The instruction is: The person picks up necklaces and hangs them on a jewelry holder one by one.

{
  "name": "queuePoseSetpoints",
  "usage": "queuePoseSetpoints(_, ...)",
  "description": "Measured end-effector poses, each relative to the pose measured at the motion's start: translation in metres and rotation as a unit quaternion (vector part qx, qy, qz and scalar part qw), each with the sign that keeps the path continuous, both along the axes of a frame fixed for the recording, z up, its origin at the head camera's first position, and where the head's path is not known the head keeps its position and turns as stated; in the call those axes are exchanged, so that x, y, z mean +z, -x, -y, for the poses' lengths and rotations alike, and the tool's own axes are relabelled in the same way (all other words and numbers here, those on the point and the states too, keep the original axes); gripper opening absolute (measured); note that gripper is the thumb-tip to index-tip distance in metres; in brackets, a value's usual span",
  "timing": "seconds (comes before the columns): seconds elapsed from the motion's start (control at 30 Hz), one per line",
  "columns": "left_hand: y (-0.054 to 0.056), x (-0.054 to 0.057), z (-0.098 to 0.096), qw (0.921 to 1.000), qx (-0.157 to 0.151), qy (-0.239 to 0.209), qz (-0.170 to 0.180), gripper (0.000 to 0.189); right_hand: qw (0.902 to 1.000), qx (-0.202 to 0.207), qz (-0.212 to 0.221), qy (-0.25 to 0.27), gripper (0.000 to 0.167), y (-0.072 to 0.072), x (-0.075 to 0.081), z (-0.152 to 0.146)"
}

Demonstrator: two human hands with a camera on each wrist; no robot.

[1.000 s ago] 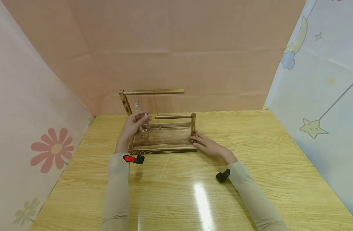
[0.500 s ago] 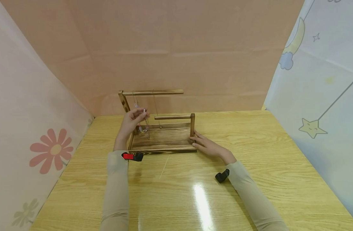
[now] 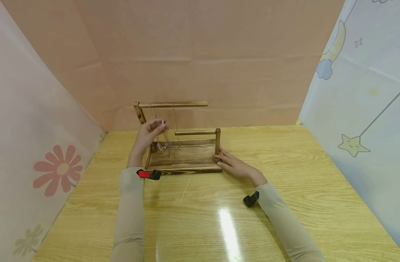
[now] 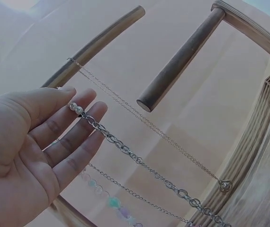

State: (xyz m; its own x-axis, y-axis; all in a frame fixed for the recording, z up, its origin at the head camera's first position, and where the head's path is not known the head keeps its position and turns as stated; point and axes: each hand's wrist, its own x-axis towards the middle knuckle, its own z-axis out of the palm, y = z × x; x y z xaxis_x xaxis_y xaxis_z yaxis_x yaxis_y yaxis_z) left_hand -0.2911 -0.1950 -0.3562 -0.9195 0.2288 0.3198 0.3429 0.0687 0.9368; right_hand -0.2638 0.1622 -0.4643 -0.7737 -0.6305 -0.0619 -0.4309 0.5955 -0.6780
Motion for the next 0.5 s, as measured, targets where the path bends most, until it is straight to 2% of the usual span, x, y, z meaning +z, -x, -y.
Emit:
queuePoseSetpoints(0.3,0.0037,0.0021,-0.0022,0.9999,0.006,0.008,-0.007,0.031,0.9999,0.0,-0.006,-0.008,0.053,0.0019,-0.0024,-0.0008)
queuePoseSetpoints(0.5,0.0055,0.0057,-0.0036,0.9999,-0.007,0.007,-0.01,0.03,1.0,-0.002,-0.003,-0.007,0.053,0.0011,-0.0019,-0.0012)
